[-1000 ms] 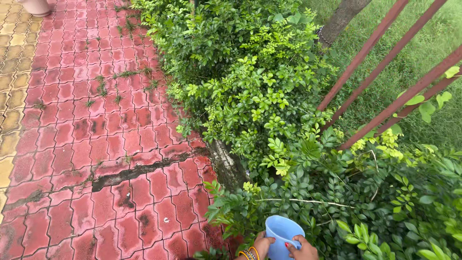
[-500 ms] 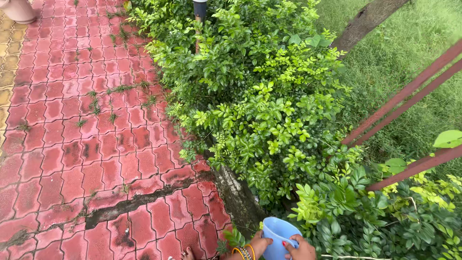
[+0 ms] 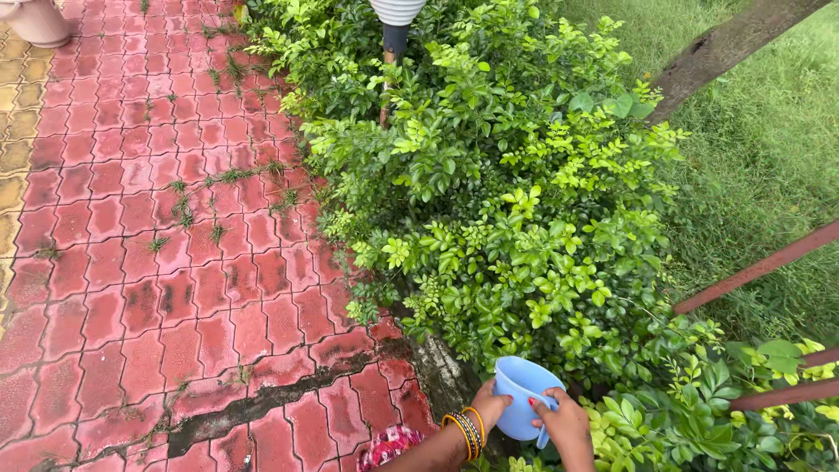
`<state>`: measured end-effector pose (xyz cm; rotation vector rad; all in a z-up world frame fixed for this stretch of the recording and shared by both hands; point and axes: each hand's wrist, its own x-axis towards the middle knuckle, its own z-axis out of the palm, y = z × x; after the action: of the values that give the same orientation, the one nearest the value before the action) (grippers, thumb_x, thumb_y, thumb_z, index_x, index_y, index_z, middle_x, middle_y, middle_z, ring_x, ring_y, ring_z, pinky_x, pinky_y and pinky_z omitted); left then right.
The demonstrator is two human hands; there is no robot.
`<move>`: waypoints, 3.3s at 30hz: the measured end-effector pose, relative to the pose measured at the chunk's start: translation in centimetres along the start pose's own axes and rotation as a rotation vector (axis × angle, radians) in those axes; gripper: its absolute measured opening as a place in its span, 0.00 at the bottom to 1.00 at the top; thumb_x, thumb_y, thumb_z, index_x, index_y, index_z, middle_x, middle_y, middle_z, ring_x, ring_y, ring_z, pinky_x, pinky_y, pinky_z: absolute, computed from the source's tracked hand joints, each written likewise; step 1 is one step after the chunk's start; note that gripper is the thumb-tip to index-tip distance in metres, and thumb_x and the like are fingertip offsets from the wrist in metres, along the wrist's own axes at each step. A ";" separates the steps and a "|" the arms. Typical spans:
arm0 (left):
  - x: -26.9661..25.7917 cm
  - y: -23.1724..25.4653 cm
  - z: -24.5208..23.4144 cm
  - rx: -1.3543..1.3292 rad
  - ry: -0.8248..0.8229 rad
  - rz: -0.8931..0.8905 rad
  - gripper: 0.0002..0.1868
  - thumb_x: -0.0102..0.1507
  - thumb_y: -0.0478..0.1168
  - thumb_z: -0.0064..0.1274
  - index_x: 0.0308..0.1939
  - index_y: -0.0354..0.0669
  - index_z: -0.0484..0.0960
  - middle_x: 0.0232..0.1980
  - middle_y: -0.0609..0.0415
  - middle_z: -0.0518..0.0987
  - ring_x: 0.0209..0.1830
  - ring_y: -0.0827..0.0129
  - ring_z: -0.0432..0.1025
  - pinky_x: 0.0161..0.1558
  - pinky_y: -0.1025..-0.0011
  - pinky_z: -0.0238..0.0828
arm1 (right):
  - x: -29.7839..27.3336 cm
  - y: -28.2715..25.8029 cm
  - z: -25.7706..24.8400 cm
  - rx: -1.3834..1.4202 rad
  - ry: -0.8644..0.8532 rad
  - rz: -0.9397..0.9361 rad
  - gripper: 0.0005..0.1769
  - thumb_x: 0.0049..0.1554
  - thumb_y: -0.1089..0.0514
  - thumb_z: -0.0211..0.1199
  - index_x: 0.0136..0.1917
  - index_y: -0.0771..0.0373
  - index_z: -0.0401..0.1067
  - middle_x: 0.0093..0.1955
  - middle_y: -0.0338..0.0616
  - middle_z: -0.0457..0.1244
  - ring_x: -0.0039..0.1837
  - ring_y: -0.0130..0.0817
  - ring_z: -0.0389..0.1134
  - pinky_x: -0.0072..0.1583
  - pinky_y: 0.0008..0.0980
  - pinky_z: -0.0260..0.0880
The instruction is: The person waters various green bushes along a tiled path by hand using a small blue cup.
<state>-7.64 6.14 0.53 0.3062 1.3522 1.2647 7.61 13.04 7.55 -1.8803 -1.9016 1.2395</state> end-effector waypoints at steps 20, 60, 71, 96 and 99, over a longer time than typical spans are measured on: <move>25.6 8.1 -10.2 0.013 -0.210 -0.053 0.35 0.55 0.37 0.63 0.66 0.30 0.74 0.59 0.44 0.83 0.60 0.58 0.77 0.64 0.65 0.71 | 23.0 -13.3 8.1 -0.333 -0.059 0.020 0.27 0.44 0.42 0.80 0.55 0.50 0.79 0.45 0.46 0.75 0.51 0.34 0.77 0.59 0.32 0.73; 44.2 43.6 -40.0 0.119 0.126 0.127 0.38 0.57 0.37 0.58 0.71 0.38 0.65 0.62 0.45 0.80 0.60 0.58 0.76 0.63 0.66 0.73 | 46.8 -53.8 30.5 -0.484 -0.062 -0.414 0.29 0.33 0.51 0.82 0.51 0.53 0.82 0.43 0.49 0.73 0.48 0.47 0.76 0.53 0.41 0.75; 49.4 50.4 -47.1 0.178 0.024 -0.038 0.41 0.61 0.48 0.65 0.73 0.34 0.69 0.71 0.43 0.72 0.71 0.58 0.67 0.70 0.66 0.60 | 52.1 -62.8 35.7 -0.426 -0.041 -0.245 0.18 0.52 0.49 0.65 0.56 0.52 0.79 0.32 0.43 0.76 0.43 0.35 0.75 0.52 0.37 0.74; 84.1 61.3 -65.5 -0.190 0.114 0.126 0.57 0.56 0.30 0.65 0.79 0.36 0.40 0.72 0.45 0.71 0.70 0.59 0.71 0.71 0.65 0.65 | 76.3 -88.0 51.2 -0.274 -0.154 -0.112 0.29 0.47 0.43 0.74 0.59 0.55 0.75 0.44 0.55 0.74 0.45 0.48 0.77 0.52 0.45 0.76; 84.0 66.0 -65.7 -0.179 0.144 0.115 0.56 0.55 0.30 0.64 0.78 0.36 0.40 0.71 0.44 0.73 0.69 0.58 0.72 0.70 0.66 0.66 | 78.3 -90.6 51.1 -0.197 -0.197 -0.019 0.27 0.49 0.46 0.72 0.59 0.55 0.76 0.37 0.53 0.75 0.35 0.41 0.77 0.44 0.42 0.77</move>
<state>-116.87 66.42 -12.25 0.1722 1.3456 1.5174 -106.13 76.18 3.24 -1.8879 -2.2115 1.3185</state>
